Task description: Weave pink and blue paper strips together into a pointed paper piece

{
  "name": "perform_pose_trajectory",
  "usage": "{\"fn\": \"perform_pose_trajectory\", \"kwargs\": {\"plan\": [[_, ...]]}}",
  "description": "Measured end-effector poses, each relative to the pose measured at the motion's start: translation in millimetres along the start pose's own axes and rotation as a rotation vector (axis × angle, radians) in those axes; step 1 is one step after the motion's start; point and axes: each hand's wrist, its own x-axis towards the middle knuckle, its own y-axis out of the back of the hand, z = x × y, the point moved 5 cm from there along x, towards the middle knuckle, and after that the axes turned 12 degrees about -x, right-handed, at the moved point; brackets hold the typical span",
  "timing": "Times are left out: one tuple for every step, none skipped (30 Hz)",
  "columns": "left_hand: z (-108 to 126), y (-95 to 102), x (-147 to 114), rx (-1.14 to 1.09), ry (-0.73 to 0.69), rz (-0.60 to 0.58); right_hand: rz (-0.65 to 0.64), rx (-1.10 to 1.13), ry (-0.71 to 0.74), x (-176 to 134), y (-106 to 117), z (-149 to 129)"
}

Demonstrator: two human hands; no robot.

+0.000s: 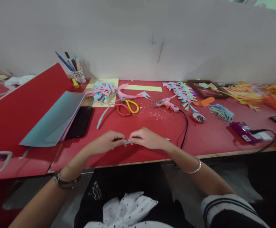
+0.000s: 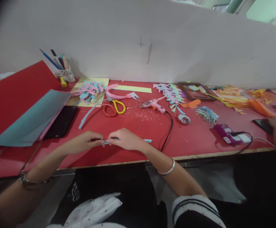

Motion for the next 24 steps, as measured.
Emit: {"fn": "perform_pose_trajectory", "kwargs": {"plan": [[-0.3, -0.3, -0.1, -0.014, 0.000, -0.004, 0.003, 0.003, -0.001, 0.2, -0.1, 0.0], [-0.5, -0.7, 0.0, -0.024, -0.002, -0.010, 0.005, 0.007, -0.004, 0.4, -0.3, 0.3], [-0.7, -1.2, 0.1, -0.029, -0.004, -0.017, 0.004, 0.013, -0.008, 0.4, -0.6, 0.8], [-0.9, -1.6, 0.2, -0.030, -0.005, -0.024, 0.000, 0.023, -0.015, 0.2, -1.1, 1.7], [-1.1, -1.9, 0.1, -0.027, -0.008, -0.030, -0.006, 0.041, -0.025, -0.3, -1.6, 3.0], [-1.1, -2.1, -0.1, -0.024, -0.011, -0.035, -0.014, 0.062, -0.038, -1.2, -2.2, 4.7], [-1.1, -2.3, -0.5, -0.026, -0.012, -0.041, -0.023, 0.087, -0.053, -2.3, -2.7, 6.4], [-1.2, -2.6, -1.1, -0.032, -0.010, -0.049, -0.033, 0.112, -0.065, -3.6, -3.2, 7.9], [-1.4, -3.0, -1.8, -0.039, -0.004, -0.058, -0.043, 0.133, -0.070, -5.0, -3.6, 9.0], [-1.8, -3.2, -2.6, -0.045, 0.007, -0.067, -0.054, 0.150, -0.068, -6.3, -3.9, 9.6], [-2.4, -3.2, -3.5, -0.048, 0.019, -0.075, -0.063, 0.159, -0.061, -7.7, -4.0, 9.8], [-3.1, -2.7, -4.5, -0.048, 0.029, -0.079, -0.068, 0.161, -0.056, -9.2, -3.7, 10.2], [-4.0, -1.5, -5.7, -0.047, 0.037, -0.081, -0.065, 0.157, -0.058, -10.7, -2.9, 11.1], [-5.2, 0.4, -7.2, -0.047, 0.042, -0.079, -0.058, 0.150, -0.069, -12.6, -1.5, 12.8], [-6.9, 3.2, -9.2, -0.048, 0.047, -0.071, -0.046, 0.143, -0.087, -14.8, 0.3, 15.3], [-9.3, 6.6, -11.8, -0.048, 0.055, -0.060, -0.032, 0.134, -0.112, -17.4, 2.5, 18.7], [-12.4, 10.5, -15.0, -0.046, 0.066, -0.045, -0.017, 0.125, -0.139, -20.5, 4.9, 22.6], [-16.1, 14.8, -18.7, -0.043, 0.083, -0.028, -0.002, 0.114, -0.163, -23.9, 7.5, 26.7], [-20.1, 18.9, -22.9, -0.039, 0.103, -0.013, 0.008, 0.102, -0.183, -27.6, 9.9, 30.8], [-24.2, 22.6, -27.1, -0.036, 0.126, -0.002, 0.015, 0.089, -0.200, -31.2, 12.2, 34.7], [-28.0, 25.8, -31.3, -0.034, 0.150, 0.003, 0.021, 0.076, -0.213, -34.8, 14.2, 38.1], [-31.3, 28.1, -35.0, -0.034, 0.177, 0.002, 0.025, 0.067, -0.222, -38.0, 15.9, 40.8], [-33.8, 29.3, -37.9, -0.037, 0.204, -0.008, 0.025, 0.060, -0.228, -40.6, 17.1, 42.5], [-34.9, 29.3, -39.8, -0.041, 0.225, -0.025, 0.023, 0.055, -0.233, -42.6, 17.8, 43.3]]}}
